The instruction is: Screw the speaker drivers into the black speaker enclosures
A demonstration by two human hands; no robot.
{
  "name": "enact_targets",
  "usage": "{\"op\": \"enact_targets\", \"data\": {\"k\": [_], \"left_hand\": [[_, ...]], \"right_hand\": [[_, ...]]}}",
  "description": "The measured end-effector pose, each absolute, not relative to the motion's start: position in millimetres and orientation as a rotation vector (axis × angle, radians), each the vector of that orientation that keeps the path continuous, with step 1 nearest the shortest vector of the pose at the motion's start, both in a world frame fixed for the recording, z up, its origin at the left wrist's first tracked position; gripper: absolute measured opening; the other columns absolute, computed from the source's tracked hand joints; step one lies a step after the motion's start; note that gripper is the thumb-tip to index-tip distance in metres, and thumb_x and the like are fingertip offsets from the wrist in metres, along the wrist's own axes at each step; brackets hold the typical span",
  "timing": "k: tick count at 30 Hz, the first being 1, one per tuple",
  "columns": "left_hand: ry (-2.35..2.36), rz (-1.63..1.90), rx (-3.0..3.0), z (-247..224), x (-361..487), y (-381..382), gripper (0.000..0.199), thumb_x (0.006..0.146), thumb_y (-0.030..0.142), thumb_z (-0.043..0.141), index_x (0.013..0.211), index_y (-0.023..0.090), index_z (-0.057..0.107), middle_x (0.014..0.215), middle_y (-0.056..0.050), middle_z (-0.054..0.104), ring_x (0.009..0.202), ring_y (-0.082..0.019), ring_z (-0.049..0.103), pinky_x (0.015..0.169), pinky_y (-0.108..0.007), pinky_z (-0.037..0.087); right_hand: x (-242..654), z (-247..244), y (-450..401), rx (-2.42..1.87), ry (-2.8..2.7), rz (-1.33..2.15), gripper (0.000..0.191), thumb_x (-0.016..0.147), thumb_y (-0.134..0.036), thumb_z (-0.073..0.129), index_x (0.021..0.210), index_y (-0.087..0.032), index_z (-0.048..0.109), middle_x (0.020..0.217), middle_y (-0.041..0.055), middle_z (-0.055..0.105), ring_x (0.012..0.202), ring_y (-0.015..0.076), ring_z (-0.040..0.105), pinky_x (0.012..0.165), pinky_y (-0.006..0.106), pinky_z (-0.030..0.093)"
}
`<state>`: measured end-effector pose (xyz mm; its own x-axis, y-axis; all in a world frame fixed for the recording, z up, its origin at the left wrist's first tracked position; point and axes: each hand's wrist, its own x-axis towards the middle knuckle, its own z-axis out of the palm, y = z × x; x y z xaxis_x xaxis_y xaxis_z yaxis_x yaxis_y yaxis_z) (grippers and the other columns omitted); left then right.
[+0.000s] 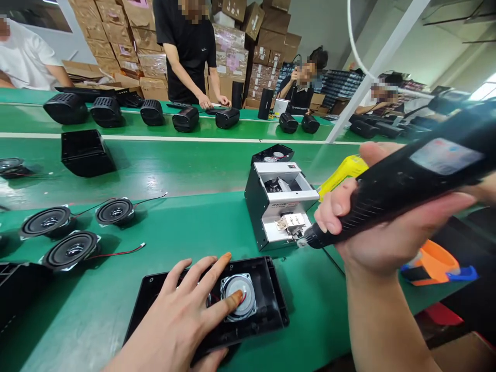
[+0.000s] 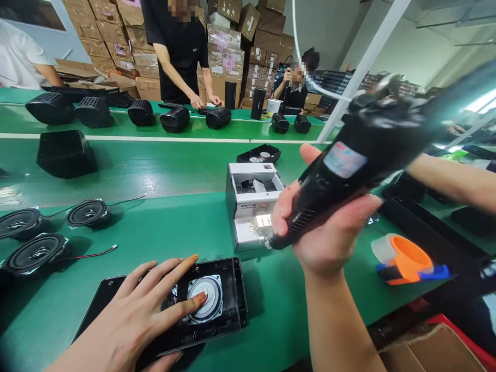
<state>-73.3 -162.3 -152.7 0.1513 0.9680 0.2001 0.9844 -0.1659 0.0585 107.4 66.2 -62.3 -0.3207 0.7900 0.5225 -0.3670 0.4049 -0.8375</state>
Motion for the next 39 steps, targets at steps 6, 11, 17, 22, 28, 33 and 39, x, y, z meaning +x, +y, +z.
{"op": "enact_targets", "data": {"k": [6,11,17,22,28,33,39], "left_hand": [[-2.049,-0.339,-2.262,-145.8,-62.3,-164.1,0.074,0.076,0.021,0.074,0.146,0.04,0.061,0.171,-0.011,0.043,0.145,-0.043,0.054,0.109,-0.067,0.049],[-2.072,-0.377,-2.201,-150.9,-61.6,-165.5,0.075,0.073,0.019,0.076,0.144,0.04,0.064,0.172,-0.009,0.043,0.144,-0.041,0.054,0.11,-0.063,0.048],[-2.084,-0.442,-2.221,-153.4,-63.4,-164.0,0.06,0.082,0.033,0.078,0.139,0.046,0.067,0.171,-0.003,0.045,0.145,-0.04,0.055,0.113,-0.063,0.045],[-2.158,-0.492,-2.167,-155.4,-59.8,-163.4,0.051,0.086,0.044,0.079,0.135,0.049,0.069,0.17,0.0,0.046,0.146,-0.036,0.054,0.116,-0.06,0.042],[-1.956,-0.581,-2.178,-178.0,-69.5,-161.7,0.054,0.085,0.052,0.073,0.139,0.048,0.067,0.172,-0.001,0.044,0.14,-0.04,0.058,0.11,-0.061,0.04],[-1.984,-0.551,-2.186,-176.6,-68.3,-163.8,0.069,0.075,0.03,0.073,0.142,0.045,0.064,0.174,-0.003,0.039,0.143,-0.041,0.055,0.11,-0.062,0.04],[-2.161,-0.453,-2.25,-150.1,-61.9,-164.5,0.063,0.082,0.026,0.073,0.141,0.046,0.064,0.172,-0.004,0.043,0.147,-0.038,0.051,0.112,-0.063,0.041]], "right_hand": [[114.7,-45.5,55.5,-0.5,-1.544,1.096,0.087,0.084,-0.095,0.056,0.135,-0.025,0.056,0.064,-0.0011,0.042,0.045,0.0164,0.039,0.041,0.032,0.028],[100.2,-48.1,68.4,-0.316,-1.413,1.126,0.067,0.086,-0.086,0.067,0.114,-0.025,0.061,0.066,-0.001,0.049,0.05,0.0166,0.047,0.041,0.03,0.036],[82.8,-67.9,89.5,-0.17,-1.38,1.131,0.066,0.089,-0.087,0.057,0.103,-0.023,0.061,0.057,-0.0056,0.05,0.035,0.0129,0.038,0.029,0.025,0.026],[84.7,-72.0,89.8,-0.113,-1.295,1.13,0.064,0.091,-0.082,0.059,0.102,-0.02,0.066,0.054,-0.0047,0.053,0.032,0.0132,0.038,0.025,0.024,0.024],[96.6,-75.6,90.0,-0.055,-1.301,1.163,0.067,0.091,-0.081,0.063,0.115,-0.019,0.077,0.053,-0.0034,0.055,0.029,0.0128,0.038,0.022,0.023,0.023],[106.6,-76.8,90.5,-0.077,-1.274,1.229,0.06,0.086,-0.075,0.074,0.112,-0.022,0.08,0.054,-0.0028,0.056,0.03,0.0136,0.041,0.022,0.024,0.027],[118.7,-61.1,70.8,-0.033,-1.277,1.409,0.037,0.089,-0.058,0.081,0.106,-0.025,0.08,0.06,-0.0051,0.057,0.035,0.0109,0.044,0.028,0.026,0.034]]}}
